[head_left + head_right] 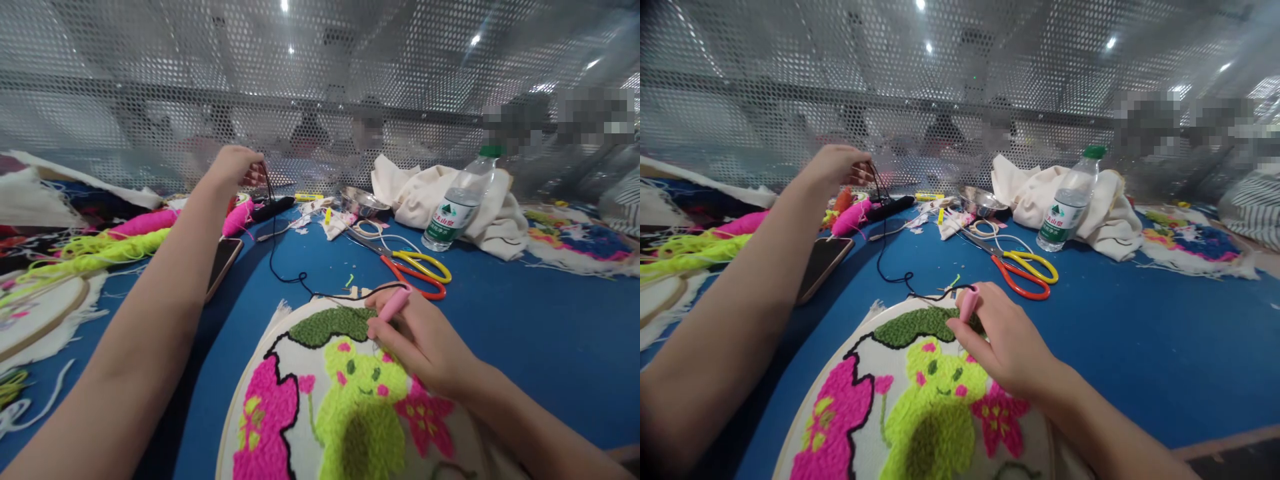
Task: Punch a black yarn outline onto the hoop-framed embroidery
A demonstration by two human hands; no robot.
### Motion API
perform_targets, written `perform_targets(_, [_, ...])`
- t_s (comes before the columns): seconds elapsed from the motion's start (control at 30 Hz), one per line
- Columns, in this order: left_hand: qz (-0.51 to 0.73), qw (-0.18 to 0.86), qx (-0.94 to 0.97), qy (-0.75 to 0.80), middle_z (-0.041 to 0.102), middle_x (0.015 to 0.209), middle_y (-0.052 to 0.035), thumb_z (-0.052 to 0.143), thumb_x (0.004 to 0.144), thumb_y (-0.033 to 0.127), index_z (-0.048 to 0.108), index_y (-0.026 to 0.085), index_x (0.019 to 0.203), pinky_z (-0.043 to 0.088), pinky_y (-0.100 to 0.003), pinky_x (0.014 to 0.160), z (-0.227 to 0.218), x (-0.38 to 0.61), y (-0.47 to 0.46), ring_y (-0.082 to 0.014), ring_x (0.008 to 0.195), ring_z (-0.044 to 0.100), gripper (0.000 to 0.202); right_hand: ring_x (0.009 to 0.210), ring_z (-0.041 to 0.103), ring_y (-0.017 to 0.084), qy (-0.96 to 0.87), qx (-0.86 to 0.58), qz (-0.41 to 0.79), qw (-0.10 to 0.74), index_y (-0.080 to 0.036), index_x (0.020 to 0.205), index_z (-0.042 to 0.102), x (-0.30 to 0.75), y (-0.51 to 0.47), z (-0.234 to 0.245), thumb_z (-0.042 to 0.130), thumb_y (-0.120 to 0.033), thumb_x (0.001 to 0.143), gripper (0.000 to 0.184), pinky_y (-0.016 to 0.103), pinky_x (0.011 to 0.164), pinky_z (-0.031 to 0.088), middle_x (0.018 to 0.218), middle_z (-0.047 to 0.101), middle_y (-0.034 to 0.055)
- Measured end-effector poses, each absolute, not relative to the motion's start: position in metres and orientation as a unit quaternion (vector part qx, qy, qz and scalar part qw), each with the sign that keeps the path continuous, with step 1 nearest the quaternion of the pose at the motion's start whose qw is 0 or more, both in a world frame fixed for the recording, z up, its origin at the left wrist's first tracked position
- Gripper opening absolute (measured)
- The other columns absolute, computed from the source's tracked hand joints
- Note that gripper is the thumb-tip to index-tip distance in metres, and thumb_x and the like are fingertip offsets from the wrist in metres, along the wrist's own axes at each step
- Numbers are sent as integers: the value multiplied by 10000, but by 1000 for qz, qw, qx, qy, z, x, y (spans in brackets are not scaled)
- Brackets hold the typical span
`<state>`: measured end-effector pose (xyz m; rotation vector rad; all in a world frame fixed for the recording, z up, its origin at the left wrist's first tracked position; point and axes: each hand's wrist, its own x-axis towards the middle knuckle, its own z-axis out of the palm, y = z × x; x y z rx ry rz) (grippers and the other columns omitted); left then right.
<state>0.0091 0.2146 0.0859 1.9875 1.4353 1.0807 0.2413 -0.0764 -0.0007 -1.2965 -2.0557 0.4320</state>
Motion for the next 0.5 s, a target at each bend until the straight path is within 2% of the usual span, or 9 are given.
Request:
perform_targets(0.17, [534, 267, 668, 445, 591, 631, -17, 540, 735, 226, 513, 163, 641, 537, -398, 715, 119, 9, 186, -127, 559, 588, 117, 776, 480, 173, -785, -498, 167, 328, -203, 750, 433, 241, -76, 0, 423, -262, 914, 175, 324, 696, 367, 814, 528, 35])
perform_targets(0.3, [576, 239, 686, 374, 588, 653, -20, 563, 723, 260, 515, 181, 613, 540, -451, 742, 141, 13, 161, -147, 575, 600, 144, 780, 479, 174, -787, -494, 168, 330, -205, 739, 417, 241, -77, 0, 423, -253, 913, 180, 326, 701, 370, 813, 531, 37])
perform_targets(0.4, [598, 199, 707, 320, 582, 659, -11, 556, 717, 239, 536, 135, 665, 521, -509, 751, 152, 14, 144, -189, 647, 656, 118, 774, 480, 172, -787, -494, 168, 329, -203, 749, 435, 241, -77, 0, 432, -258, 908, 168, 322, 694, 372, 808, 529, 36])
perform_targets(0.5, [607, 159, 722, 291, 567, 654, 22, 539, 735, 273, 578, 88, 741, 503, -475, 703, 159, 15, 129, -246, 801, 680, 189, 780, 480, 173, -788, -496, 171, 322, -201, 751, 440, 241, -77, 0, 425, -260, 910, 170, 322, 692, 369, 813, 529, 39])
